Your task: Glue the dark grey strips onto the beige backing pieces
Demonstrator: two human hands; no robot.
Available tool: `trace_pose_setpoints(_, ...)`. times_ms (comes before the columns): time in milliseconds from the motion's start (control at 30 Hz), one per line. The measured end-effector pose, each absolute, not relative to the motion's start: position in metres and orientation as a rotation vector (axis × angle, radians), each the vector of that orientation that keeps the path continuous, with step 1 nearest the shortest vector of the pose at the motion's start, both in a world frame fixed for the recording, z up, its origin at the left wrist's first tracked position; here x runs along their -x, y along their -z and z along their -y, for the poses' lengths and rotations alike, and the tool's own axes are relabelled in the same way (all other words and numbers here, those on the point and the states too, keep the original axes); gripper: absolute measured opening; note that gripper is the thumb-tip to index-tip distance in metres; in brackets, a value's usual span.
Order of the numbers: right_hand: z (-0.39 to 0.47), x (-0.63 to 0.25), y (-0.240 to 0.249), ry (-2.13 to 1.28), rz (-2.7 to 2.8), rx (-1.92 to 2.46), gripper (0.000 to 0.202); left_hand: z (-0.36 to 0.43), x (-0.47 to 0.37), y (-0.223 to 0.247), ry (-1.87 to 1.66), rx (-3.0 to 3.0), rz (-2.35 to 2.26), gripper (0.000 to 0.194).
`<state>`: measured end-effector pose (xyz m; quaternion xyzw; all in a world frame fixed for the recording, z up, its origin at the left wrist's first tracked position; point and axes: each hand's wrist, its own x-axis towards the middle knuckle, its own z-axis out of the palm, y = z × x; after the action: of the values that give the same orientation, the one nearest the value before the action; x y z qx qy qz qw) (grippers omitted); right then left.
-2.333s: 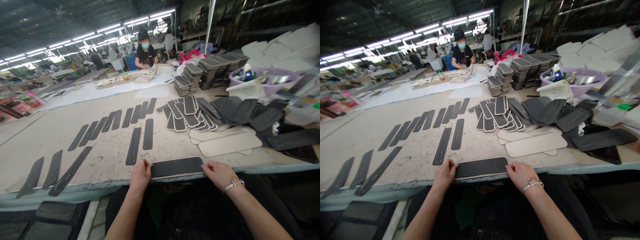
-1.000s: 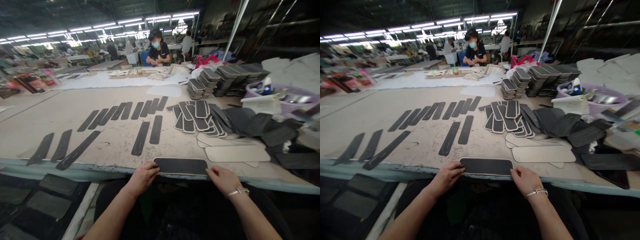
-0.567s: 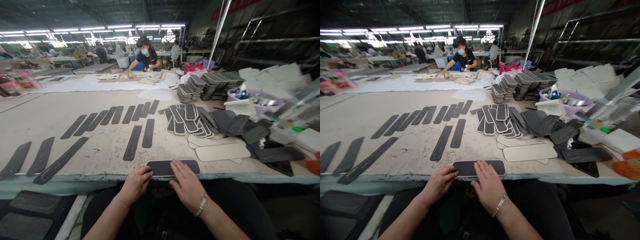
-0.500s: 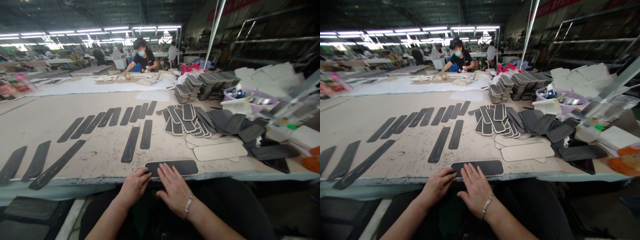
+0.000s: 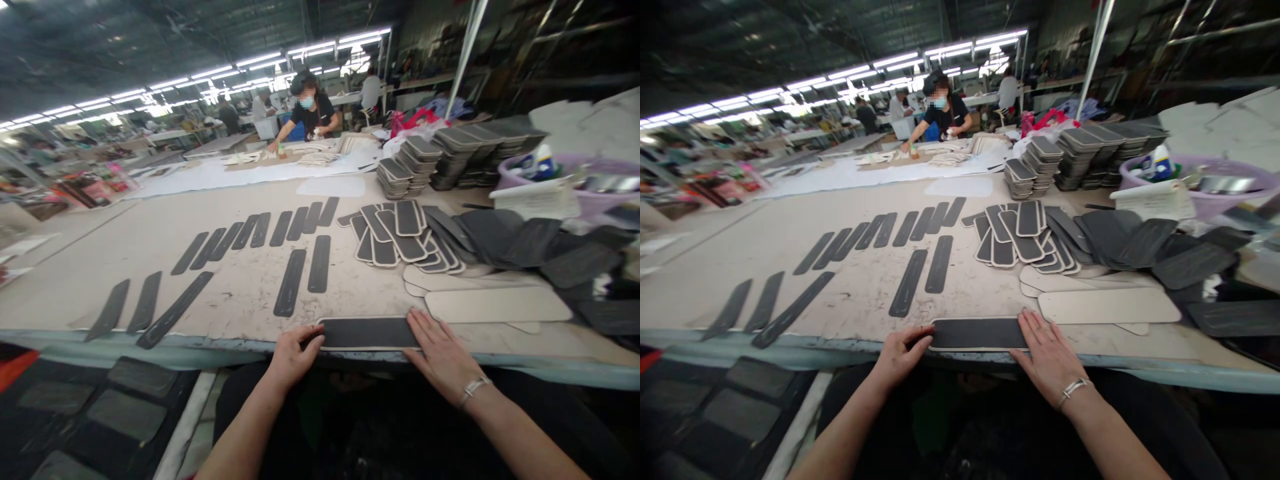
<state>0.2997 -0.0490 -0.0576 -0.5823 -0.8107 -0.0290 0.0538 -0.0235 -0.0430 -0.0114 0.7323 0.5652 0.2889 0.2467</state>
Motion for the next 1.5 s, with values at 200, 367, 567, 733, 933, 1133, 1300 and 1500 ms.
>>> trace_pose_setpoints(200, 0.049, -0.298, 0.076, 0.195, 2.41, 1.672, 0.068, 0.05, 0.003, 0.001, -0.837, -2.409, -1.433, 0.038)
trace_pose_setpoints(367, 0.048, -0.302, 0.082, 0.236, 2.408, 1.599, 0.071, 0.054, -0.043, 0.001, -0.304, -2.711, -1.15, 0.069)
trace_pose_setpoints(567, 0.047, -0.303, 0.081, 0.21, 2.427, 1.599, 0.071, 0.048, -0.026, 0.008, -0.15, -2.657, -1.337, 0.073)
trace_pose_setpoints(733, 0.047, -0.302, 0.075, 0.181, 2.412, 1.653, 0.068, 0.046, 0.0, 0.014, -0.087, -2.624, -1.55, 0.069)
trace_pose_setpoints(933, 0.038, -0.296, 0.054, 0.083, 2.393, 1.663, 0.052, 0.046, -0.003, 0.022, -0.138, -2.616, -1.616, 0.065)
trace_pose_setpoints(1133, 0.024, -0.293, 0.028, -0.093, 2.392, 1.747, 0.063, 0.043, -0.001, 0.023, -0.21, -2.59, -1.597, 0.064)
trace_pose_setpoints(1300, 0.01, -0.295, 0.02, -0.432, 2.342, 1.892, 0.072, 0.042, 0.004, 0.025, -0.325, -2.542, -1.555, 0.063)
trace_pose_setpoints(1500, 0.024, -0.287, 0.002, -0.624, 2.14, 1.607, 0.033, 0.04, 0.01, 0.016, -0.972, -2.319, -1.586, 0.051)
